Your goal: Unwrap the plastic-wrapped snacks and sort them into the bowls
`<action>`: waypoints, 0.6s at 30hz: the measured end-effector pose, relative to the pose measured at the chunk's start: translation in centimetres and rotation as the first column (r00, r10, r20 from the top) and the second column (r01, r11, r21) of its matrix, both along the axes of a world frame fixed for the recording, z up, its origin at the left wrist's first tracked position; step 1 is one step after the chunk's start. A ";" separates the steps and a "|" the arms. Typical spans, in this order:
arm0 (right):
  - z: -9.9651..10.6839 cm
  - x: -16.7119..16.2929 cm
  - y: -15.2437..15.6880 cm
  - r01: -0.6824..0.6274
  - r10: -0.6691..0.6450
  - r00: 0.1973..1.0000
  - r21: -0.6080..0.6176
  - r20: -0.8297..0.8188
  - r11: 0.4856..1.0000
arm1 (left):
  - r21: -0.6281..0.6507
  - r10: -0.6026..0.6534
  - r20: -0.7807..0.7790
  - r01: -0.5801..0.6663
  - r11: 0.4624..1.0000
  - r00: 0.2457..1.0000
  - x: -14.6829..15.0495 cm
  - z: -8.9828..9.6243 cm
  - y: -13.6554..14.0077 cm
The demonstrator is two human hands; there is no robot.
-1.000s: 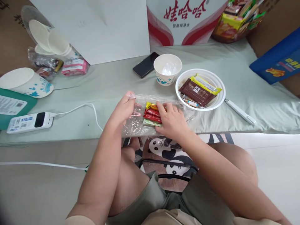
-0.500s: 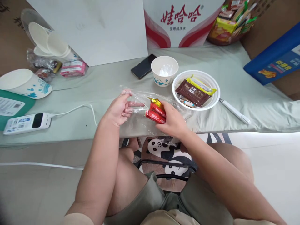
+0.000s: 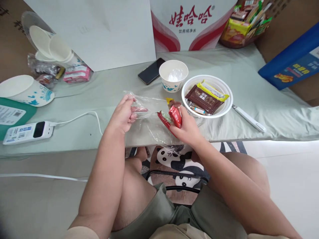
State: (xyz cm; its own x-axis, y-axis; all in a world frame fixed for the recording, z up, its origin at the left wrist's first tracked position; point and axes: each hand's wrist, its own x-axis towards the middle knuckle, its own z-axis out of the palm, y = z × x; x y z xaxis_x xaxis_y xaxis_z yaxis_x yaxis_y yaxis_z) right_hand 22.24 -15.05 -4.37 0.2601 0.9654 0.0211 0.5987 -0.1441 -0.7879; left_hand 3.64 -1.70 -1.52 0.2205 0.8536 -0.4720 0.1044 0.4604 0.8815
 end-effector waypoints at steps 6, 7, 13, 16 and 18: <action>0.2 -1.1 0.5 -0.015 0.024 0.992 -0.081 0.121 0.997 | -0.063 -0.053 0.031 0.055 0.996 0.998 0.2 0.2 -0.1; 0.3 -1.3 0.5 -0.032 0.050 0.987 -0.116 0.155 0.993 | -0.058 -0.049 0.026 0.050 0.997 0.998 0.2 0.2 -0.2; 0.0 -1.6 0.3 -0.067 0.096 0.973 -0.143 0.209 0.987 | -0.027 -0.017 -0.012 0.016 0.999 1.000 0.0 0.3 0.0; -0.7 -1.2 -0.2 -0.020 0.016 0.998 0.060 0.067 0.998 | -0.010 0.005 -0.040 -0.005 1.000 0.999 -0.2 0.2 0.1; -0.9 -1.1 -0.8 0.072 -0.068 0.997 0.169 -0.033 0.983 | -0.004 0.000 -0.051 0.000 1.000 0.999 -0.2 0.2 0.1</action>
